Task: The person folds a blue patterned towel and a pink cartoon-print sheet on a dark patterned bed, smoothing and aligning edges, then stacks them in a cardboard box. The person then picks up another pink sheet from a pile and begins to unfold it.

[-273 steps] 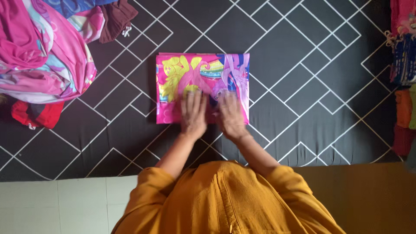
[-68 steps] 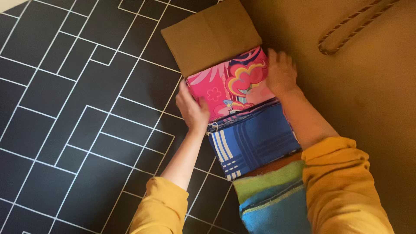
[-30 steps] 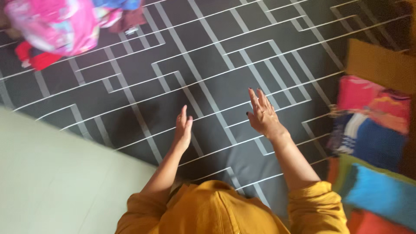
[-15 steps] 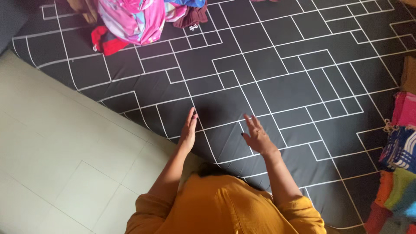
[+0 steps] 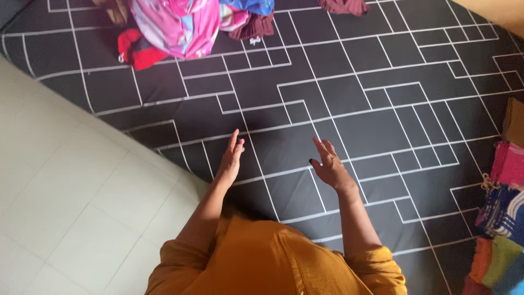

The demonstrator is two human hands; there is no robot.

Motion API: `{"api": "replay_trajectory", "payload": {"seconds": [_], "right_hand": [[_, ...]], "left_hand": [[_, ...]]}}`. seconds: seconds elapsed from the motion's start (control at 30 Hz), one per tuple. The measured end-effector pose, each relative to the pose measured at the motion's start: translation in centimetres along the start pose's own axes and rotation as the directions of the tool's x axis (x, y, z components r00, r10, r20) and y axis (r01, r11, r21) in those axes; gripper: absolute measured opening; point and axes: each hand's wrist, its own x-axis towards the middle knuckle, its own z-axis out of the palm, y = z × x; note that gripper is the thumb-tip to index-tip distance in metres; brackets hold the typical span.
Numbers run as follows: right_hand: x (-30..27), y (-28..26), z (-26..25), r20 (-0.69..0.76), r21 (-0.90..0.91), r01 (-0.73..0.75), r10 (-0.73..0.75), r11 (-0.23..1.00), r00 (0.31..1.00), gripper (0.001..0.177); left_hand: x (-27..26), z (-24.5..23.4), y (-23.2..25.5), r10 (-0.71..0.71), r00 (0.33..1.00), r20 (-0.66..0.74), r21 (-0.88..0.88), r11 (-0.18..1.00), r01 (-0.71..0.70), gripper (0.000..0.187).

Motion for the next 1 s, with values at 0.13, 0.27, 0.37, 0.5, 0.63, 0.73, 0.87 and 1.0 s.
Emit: {"api": "replay_trajectory", "payload": {"seconds": [0.13, 0.27, 0.37, 0.5, 0.63, 0.73, 0.87, 1.0], "right_hand": [[5.5, -2.7, 1.0, -0.092, -0.062, -0.008, 0.002, 0.998, 0.996, 0.073], [12.0, -7.8, 3.5, -0.109, -0.029, -0.075, 0.072, 0.997, 0.991, 0.070], [16.3, -12.3, 6.4, -0.107, -0.051, 0.010, -0.016, 0.999, 0.994, 0.067], [20.9, -16.9, 9.2, -0.098, -0.055, 0.102, -0.107, 0.993, 0.989, 0.072], [24.5, -18.8, 10.0, -0.119, -0.070, 0.153, -0.160, 0.986, 0.980, 0.075], [27.6, -18.6, 10.4, -0.114, -0.057, 0.137, -0.143, 0.989, 0.983, 0.074], [34.1, -16.9, 11.0, -0.130, 0.591, 0.092, -0.018, 0.802, 0.991, 0.068], [39.5, -15.1, 12.8, -0.086, 0.867, -0.009, 0.168, 0.498, 0.982, 0.067]], "left_hand": [[6.5, -3.5, 1.2, 0.170, 0.985, -0.006, 0.074, 0.983, -0.169, 0.074], [13.1, -7.9, 3.7, 0.220, 0.975, -0.023, 0.177, 0.961, -0.212, 0.070], [18.1, -11.7, 7.0, 0.696, 0.710, -0.103, 0.445, 0.671, -0.593, 0.072], [28.1, -16.8, 12.7, 0.775, 0.619, -0.130, 0.645, 0.540, -0.540, 0.081], [37.2, -20.0, 14.5, 0.737, 0.625, -0.256, 0.820, 0.508, -0.263, 0.086], [41.0, -20.2, 12.5, 0.625, 0.760, -0.178, 0.649, 0.655, -0.386, 0.073], [36.1, -18.5, 5.0, 0.400, 0.916, -0.021, 0.398, 0.844, -0.359, 0.049], [27.1, -18.1, -0.6, 0.393, 0.891, 0.226, 0.715, 0.554, -0.426, 0.036]]}}
